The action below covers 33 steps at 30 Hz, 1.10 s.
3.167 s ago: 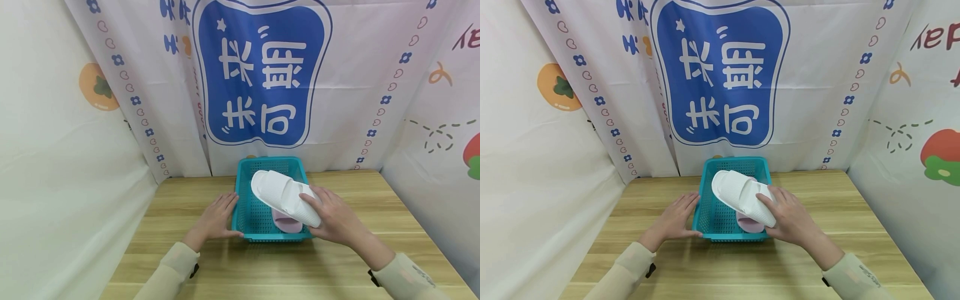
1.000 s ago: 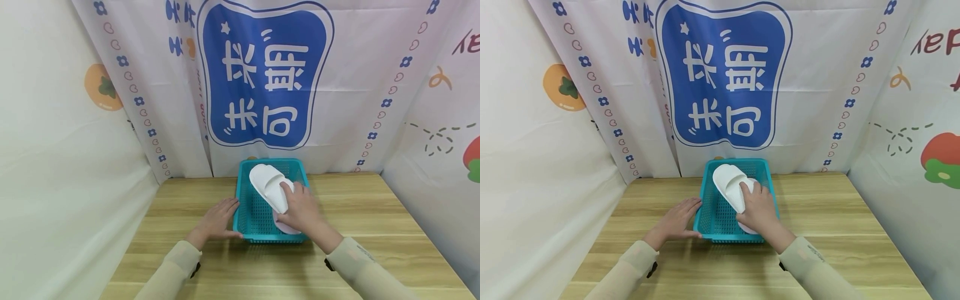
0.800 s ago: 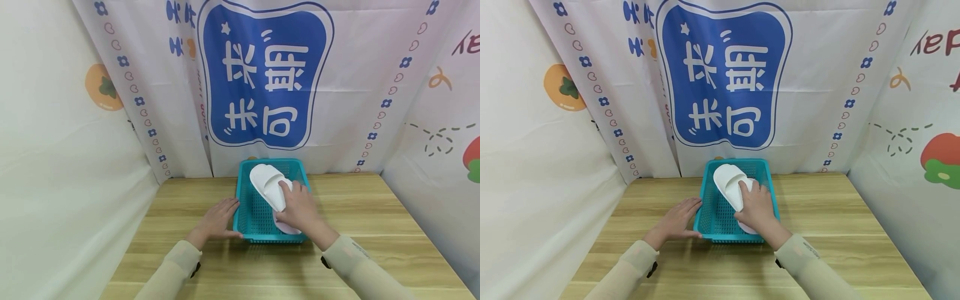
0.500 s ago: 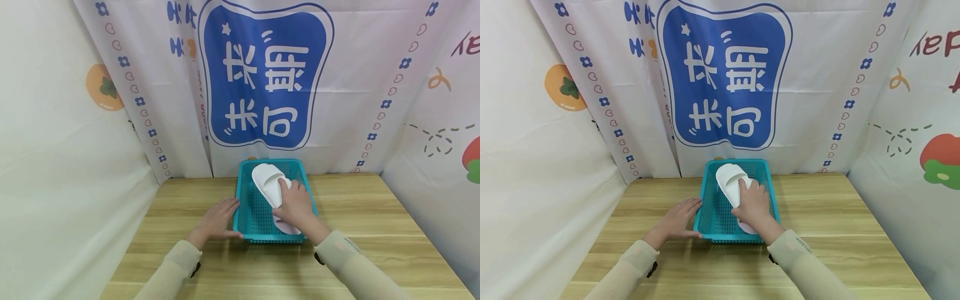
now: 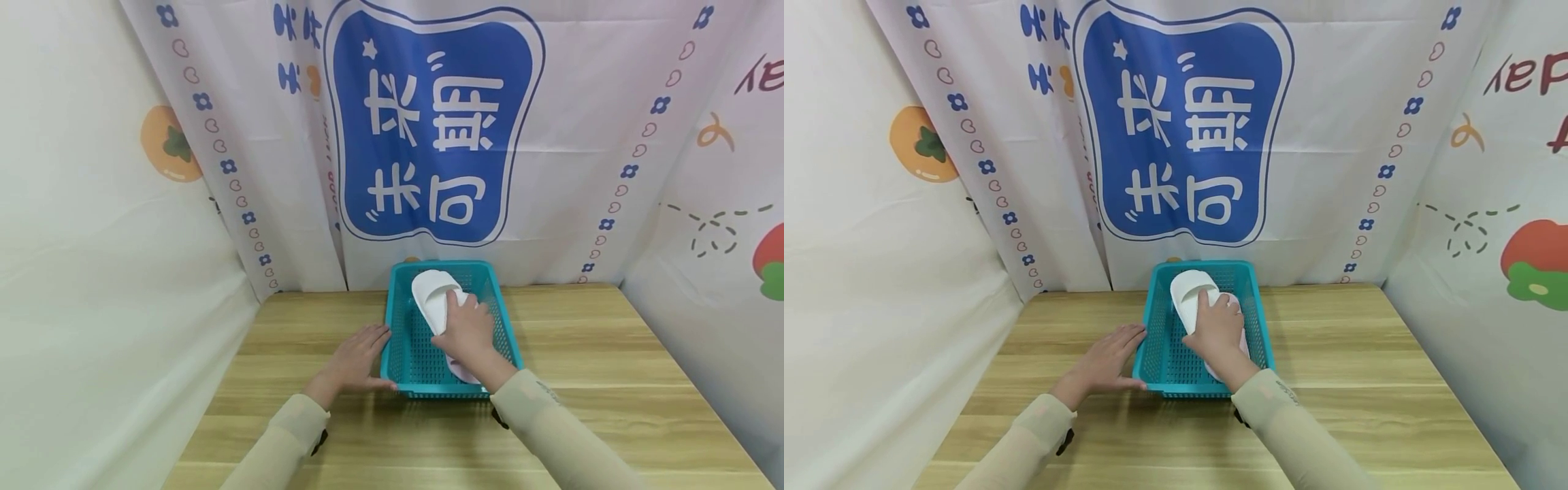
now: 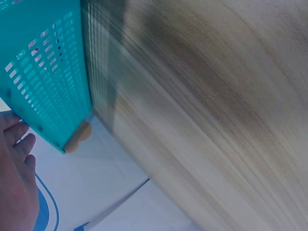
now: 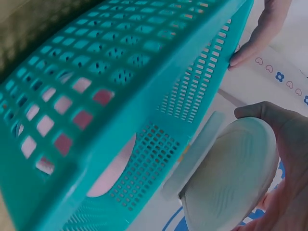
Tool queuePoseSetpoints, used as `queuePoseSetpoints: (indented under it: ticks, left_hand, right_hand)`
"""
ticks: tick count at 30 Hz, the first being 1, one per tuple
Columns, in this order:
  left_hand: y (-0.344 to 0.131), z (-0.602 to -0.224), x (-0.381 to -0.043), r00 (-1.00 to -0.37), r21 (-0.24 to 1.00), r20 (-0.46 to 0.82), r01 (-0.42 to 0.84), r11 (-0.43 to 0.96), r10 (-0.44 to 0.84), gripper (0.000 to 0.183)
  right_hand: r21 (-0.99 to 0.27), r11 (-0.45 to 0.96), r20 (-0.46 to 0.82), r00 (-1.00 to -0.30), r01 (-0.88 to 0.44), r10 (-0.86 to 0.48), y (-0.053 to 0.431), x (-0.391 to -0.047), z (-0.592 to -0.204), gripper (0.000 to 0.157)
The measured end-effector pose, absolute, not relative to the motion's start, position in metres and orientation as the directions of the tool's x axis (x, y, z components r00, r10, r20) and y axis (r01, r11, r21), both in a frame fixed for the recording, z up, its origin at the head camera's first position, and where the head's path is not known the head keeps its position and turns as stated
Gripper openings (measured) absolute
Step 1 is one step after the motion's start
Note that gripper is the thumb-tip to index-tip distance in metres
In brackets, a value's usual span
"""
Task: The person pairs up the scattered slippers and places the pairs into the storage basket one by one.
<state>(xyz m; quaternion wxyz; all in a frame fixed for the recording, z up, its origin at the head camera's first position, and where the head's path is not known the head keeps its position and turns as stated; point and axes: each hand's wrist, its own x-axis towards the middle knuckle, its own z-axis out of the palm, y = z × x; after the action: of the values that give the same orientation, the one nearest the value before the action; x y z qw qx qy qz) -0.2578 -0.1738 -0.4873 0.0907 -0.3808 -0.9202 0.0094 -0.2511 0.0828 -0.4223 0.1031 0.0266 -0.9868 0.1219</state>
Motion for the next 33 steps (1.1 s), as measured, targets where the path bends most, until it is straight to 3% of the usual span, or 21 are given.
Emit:
queuePoseSetpoints:
  ticks: [33]
  left_hand:
    - [-0.174, -0.486, -0.258, -0.690, -0.086, 0.161, 0.703, 0.706, 0.706, 0.106]
  right_hand:
    - [-0.206, 0.977, 0.075, -0.994, 0.065, 0.081, 0.033, -0.271, -0.433, 0.096]
